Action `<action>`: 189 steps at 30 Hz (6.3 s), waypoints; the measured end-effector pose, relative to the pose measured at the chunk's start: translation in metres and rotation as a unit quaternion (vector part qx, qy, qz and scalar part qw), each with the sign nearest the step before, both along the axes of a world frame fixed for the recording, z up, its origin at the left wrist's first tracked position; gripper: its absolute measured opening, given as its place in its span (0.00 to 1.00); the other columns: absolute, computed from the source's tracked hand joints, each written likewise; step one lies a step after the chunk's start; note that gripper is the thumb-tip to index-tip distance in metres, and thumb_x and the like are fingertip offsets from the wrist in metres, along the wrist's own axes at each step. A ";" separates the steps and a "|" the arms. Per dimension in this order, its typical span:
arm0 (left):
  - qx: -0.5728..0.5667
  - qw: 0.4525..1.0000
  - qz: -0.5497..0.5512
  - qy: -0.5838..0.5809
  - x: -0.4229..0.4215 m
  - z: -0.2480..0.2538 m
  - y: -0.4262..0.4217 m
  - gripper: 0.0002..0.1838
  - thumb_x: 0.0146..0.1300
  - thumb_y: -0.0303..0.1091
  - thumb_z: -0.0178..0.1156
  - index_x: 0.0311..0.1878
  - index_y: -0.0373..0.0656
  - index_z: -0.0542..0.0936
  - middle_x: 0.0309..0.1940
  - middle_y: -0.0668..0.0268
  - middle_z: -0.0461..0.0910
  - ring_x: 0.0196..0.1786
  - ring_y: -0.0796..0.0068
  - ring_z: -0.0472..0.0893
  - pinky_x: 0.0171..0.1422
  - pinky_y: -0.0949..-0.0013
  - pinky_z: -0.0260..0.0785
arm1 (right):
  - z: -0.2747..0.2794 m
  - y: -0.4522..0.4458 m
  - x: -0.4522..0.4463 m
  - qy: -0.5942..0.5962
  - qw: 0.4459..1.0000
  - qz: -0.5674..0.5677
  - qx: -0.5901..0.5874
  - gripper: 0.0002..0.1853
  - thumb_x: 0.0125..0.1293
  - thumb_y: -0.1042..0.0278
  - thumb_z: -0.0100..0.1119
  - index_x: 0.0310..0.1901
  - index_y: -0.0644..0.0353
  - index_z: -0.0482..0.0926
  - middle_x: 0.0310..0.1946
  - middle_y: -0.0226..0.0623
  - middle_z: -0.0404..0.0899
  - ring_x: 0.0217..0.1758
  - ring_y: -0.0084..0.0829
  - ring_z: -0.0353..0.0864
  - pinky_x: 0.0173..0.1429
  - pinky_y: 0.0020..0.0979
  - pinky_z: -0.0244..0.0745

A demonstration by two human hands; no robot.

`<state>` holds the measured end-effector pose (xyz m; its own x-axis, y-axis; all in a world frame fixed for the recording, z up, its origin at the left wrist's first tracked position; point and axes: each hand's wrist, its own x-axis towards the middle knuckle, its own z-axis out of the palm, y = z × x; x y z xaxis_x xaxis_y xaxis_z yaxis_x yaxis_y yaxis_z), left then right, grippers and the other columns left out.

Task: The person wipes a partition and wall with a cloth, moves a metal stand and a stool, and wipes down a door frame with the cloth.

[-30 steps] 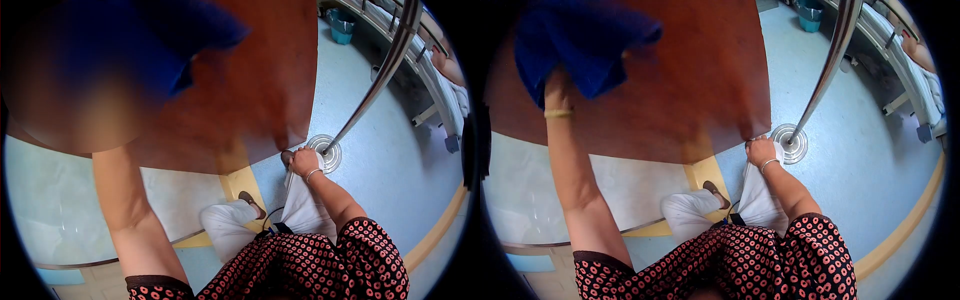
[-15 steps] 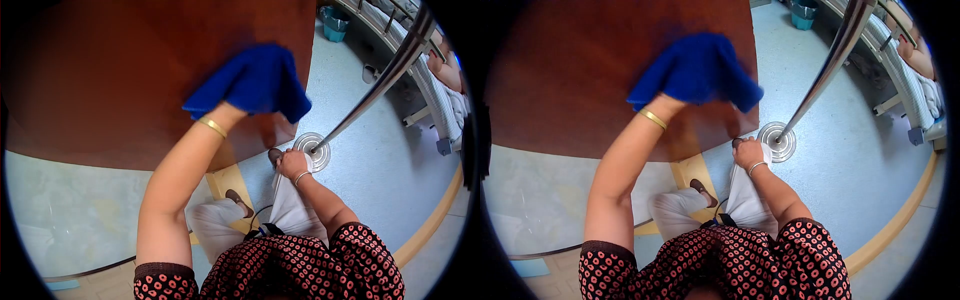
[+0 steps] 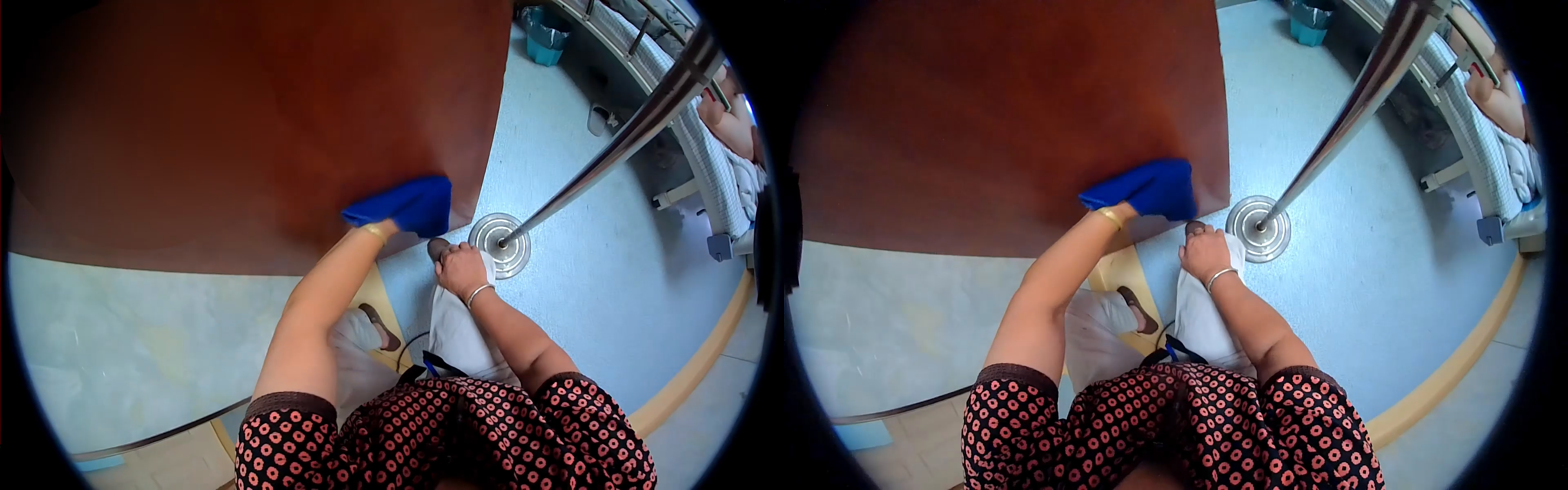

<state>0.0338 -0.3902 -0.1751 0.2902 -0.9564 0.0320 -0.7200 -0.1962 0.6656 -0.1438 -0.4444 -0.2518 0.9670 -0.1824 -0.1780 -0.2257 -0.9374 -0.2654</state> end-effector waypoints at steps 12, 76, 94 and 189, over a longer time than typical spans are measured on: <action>0.066 0.994 0.055 0.070 0.025 -0.048 0.085 0.14 0.55 0.37 0.56 0.43 0.43 0.80 0.40 0.57 0.80 0.43 0.63 0.78 0.50 0.67 0.69 | 0.004 0.005 0.007 0.011 0.999 0.001 -0.040 0.15 0.56 0.54 0.52 0.32 0.58 0.81 0.34 0.37 0.80 0.41 0.35 0.76 0.46 0.38 0.68; 0.291 0.945 0.049 0.140 0.054 -0.096 0.245 0.10 0.56 0.29 0.54 0.39 0.45 0.82 0.36 0.68 0.79 0.33 0.77 0.72 0.44 0.74 0.67 | 0.012 -0.004 -0.009 0.016 0.997 -0.072 -0.011 0.14 0.54 0.56 0.52 0.25 0.59 0.79 0.28 0.35 0.77 0.39 0.34 0.73 0.45 0.36 0.67; -0.069 0.865 -0.077 0.491 -0.010 -0.085 -0.034 0.23 0.55 0.22 0.47 0.56 0.34 0.72 0.58 0.60 0.72 0.62 0.70 0.67 0.68 0.70 0.53 | 0.018 -0.007 -0.005 0.067 0.994 -0.078 -0.020 0.17 0.57 0.54 0.50 0.28 0.58 0.82 0.31 0.34 0.78 0.42 0.32 0.73 0.46 0.35 0.65; -0.166 0.834 0.438 -0.293 -0.062 0.094 0.193 0.10 0.50 0.36 0.57 0.33 0.43 0.81 0.33 0.59 0.79 0.39 0.57 0.77 0.45 0.60 0.68 | 0.114 0.141 0.077 -0.323 0.837 0.384 0.219 0.24 0.54 0.70 0.55 0.55 0.59 0.69 0.51 0.50 0.71 0.54 0.48 0.70 0.57 0.38 0.68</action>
